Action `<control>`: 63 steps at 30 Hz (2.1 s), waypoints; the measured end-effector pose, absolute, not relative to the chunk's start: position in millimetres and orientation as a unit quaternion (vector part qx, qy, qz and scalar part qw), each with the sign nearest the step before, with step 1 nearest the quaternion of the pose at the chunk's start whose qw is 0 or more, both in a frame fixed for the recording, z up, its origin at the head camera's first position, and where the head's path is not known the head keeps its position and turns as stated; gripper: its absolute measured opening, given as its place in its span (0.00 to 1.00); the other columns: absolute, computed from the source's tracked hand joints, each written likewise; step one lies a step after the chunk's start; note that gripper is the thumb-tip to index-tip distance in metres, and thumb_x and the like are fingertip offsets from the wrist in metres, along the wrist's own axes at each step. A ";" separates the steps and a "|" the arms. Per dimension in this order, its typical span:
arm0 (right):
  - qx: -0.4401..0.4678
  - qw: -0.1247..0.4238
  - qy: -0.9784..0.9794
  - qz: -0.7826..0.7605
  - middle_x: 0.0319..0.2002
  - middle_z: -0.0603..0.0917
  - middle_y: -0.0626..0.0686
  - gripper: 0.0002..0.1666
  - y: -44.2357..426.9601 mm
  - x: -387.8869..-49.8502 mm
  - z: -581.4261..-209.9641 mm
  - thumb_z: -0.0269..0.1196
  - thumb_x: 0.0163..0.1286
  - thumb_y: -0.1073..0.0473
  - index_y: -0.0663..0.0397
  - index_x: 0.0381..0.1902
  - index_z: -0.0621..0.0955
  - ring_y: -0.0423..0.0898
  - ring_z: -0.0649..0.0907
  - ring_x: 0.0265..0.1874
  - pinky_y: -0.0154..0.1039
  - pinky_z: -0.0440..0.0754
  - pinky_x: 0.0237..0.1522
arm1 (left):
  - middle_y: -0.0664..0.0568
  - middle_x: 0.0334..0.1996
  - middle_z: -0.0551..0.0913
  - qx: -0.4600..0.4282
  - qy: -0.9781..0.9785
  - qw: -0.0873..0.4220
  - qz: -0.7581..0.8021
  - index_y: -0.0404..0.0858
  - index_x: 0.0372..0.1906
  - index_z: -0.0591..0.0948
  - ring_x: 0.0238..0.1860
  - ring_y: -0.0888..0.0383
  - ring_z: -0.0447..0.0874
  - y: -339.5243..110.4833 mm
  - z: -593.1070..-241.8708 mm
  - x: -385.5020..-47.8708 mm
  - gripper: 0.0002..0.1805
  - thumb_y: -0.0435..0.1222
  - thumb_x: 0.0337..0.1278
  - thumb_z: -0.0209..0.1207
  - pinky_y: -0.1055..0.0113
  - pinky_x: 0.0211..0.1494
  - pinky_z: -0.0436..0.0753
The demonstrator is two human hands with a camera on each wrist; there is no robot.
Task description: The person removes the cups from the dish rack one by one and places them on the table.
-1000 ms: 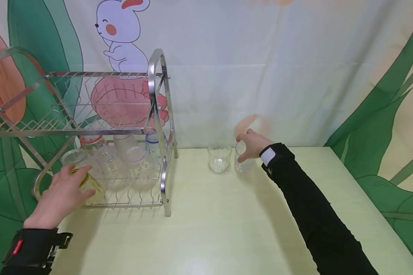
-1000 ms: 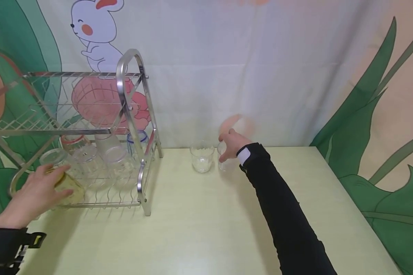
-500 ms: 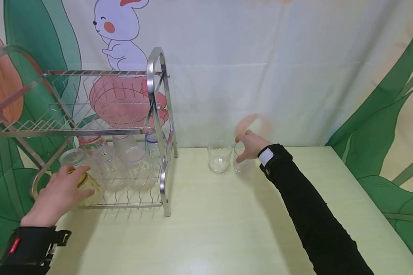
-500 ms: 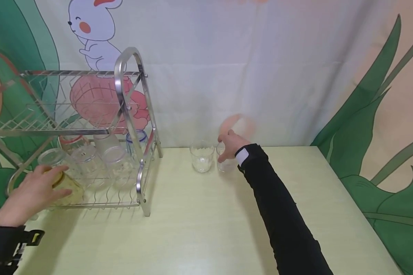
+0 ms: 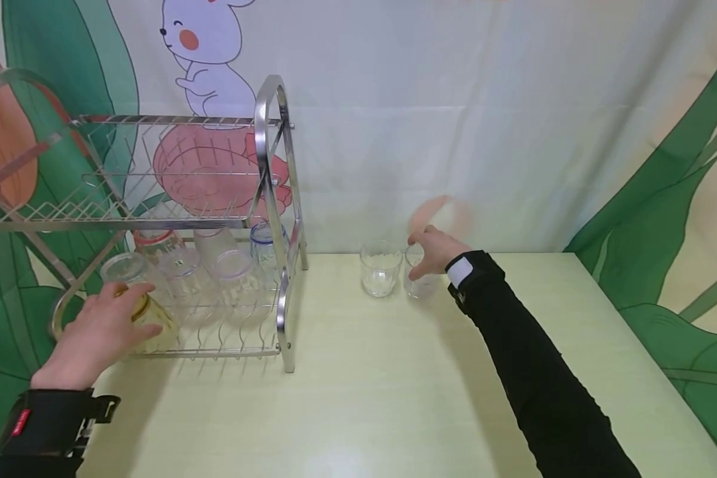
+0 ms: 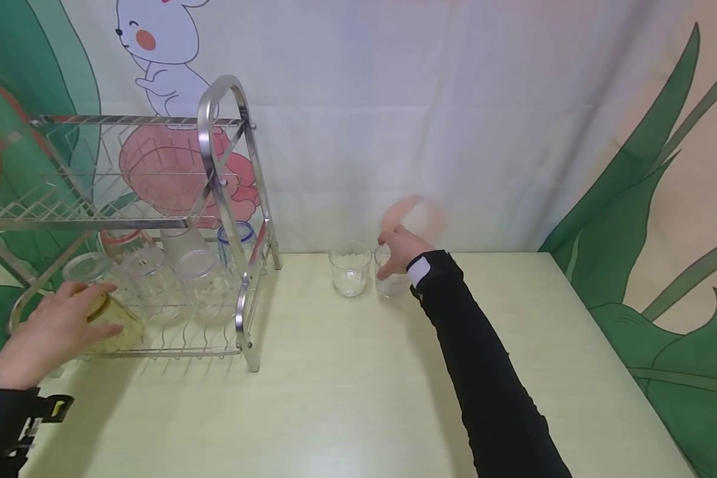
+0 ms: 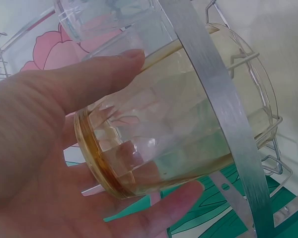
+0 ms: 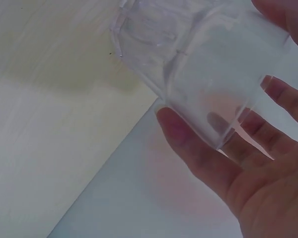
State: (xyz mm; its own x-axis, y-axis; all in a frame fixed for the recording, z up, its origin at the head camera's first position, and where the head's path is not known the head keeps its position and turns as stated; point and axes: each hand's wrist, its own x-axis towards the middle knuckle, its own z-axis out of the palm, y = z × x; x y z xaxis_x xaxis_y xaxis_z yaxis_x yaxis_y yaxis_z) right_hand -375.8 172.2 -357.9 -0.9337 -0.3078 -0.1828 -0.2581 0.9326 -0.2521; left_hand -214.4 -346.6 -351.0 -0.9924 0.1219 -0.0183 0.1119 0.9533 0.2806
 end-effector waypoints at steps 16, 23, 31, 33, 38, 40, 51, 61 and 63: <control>-0.141 0.112 0.975 -0.129 0.72 0.68 0.67 0.46 173.5 -375.0 -362.1 0.74 0.63 0.52 0.57 0.75 0.69 0.60 0.78 0.63 0.56 0.77 0.70 | 0.18 0.64 0.61 0.064 0.987 0.008 0.150 0.26 0.74 0.64 0.59 0.17 0.61 -341.0 -345.6 -210.5 0.40 0.40 0.65 0.67 0.23 0.52 0.70; -0.151 0.118 0.974 -0.119 0.77 0.63 0.68 0.56 179.7 -370.2 -356.6 0.76 0.63 0.45 0.55 0.81 0.61 0.65 0.68 0.75 0.61 0.70 0.75 | 0.18 0.63 0.64 0.060 0.988 -0.007 0.142 0.25 0.73 0.65 0.58 0.18 0.65 -335.8 -342.9 -214.3 0.40 0.40 0.64 0.68 0.24 0.50 0.74; -0.197 0.085 0.965 -0.154 0.82 0.55 0.66 0.60 178.3 -357.6 -344.7 0.76 0.62 0.42 0.53 0.82 0.58 0.66 0.55 0.81 0.66 0.60 0.79 | 0.20 0.63 0.65 0.071 0.984 -0.014 0.161 0.25 0.74 0.65 0.54 0.22 0.71 -334.9 -338.2 -205.1 0.41 0.44 0.66 0.67 0.33 0.46 0.78; -0.200 0.081 0.961 -0.173 0.82 0.54 0.65 0.60 176.1 -352.8 -341.0 0.76 0.62 0.41 0.51 0.83 0.58 0.66 0.54 0.81 0.67 0.61 0.78 | 0.21 0.62 0.66 0.071 0.984 -0.020 0.161 0.25 0.74 0.65 0.53 0.25 0.72 -332.1 -335.6 -203.4 0.43 0.46 0.66 0.67 0.38 0.43 0.78; -0.213 0.066 0.950 -0.218 0.83 0.52 0.63 0.60 176.6 -338.6 -337.2 0.76 0.62 0.42 0.50 0.83 0.58 0.65 0.54 0.81 0.68 0.63 0.76 | 0.24 0.58 0.71 0.065 0.982 -0.038 0.176 0.26 0.74 0.67 0.52 0.30 0.72 -320.0 -328.9 -201.3 0.45 0.51 0.63 0.69 0.44 0.40 0.78; -0.217 0.055 0.946 -0.236 0.83 0.53 0.63 0.60 179.0 -332.0 -338.0 0.76 0.62 0.43 0.50 0.83 0.58 0.64 0.54 0.81 0.68 0.63 0.76 | 0.24 0.58 0.72 0.068 0.979 -0.046 0.187 0.28 0.74 0.68 0.54 0.29 0.71 -314.2 -327.0 -199.9 0.45 0.54 0.63 0.68 0.40 0.43 0.77; -0.250 -0.016 0.923 -0.294 0.82 0.54 0.62 0.58 175.1 -292.3 -339.7 0.80 0.58 0.47 0.49 0.81 0.63 0.63 0.55 0.81 0.68 0.67 0.74 | 0.27 0.67 0.71 0.048 0.957 -0.008 0.285 0.38 0.79 0.63 0.62 0.27 0.72 -291.5 -320.8 -191.2 0.47 0.60 0.66 0.63 0.38 0.47 0.82; -0.287 -0.077 0.883 -0.364 0.81 0.58 0.55 0.57 153.5 -263.8 -334.9 0.81 0.56 0.50 0.45 0.80 0.65 0.58 0.58 0.81 0.65 0.67 0.75 | 0.29 0.78 0.60 0.019 0.933 0.020 0.359 0.46 0.82 0.59 0.72 0.23 0.62 -278.2 -321.4 -187.1 0.48 0.62 0.66 0.62 0.30 0.54 0.79; -0.292 -0.086 0.875 -0.377 0.81 0.58 0.54 0.56 149.0 -259.1 -334.6 0.81 0.56 0.50 0.44 0.79 0.66 0.56 0.59 0.80 0.65 0.67 0.75 | 0.30 0.78 0.60 0.019 0.931 0.018 0.365 0.48 0.83 0.59 0.73 0.24 0.62 -275.7 -319.2 -186.9 0.48 0.62 0.65 0.62 0.29 0.54 0.78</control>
State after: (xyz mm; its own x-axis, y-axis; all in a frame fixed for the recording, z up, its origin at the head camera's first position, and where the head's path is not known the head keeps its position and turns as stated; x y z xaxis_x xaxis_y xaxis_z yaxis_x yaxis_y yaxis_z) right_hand -259.1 149.0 -334.6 -0.8141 -0.4463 0.3716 -0.5766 0.5450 -0.6086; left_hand -186.9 -275.7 -319.2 -0.9986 0.0490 -0.0196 0.0227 0.7332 0.6796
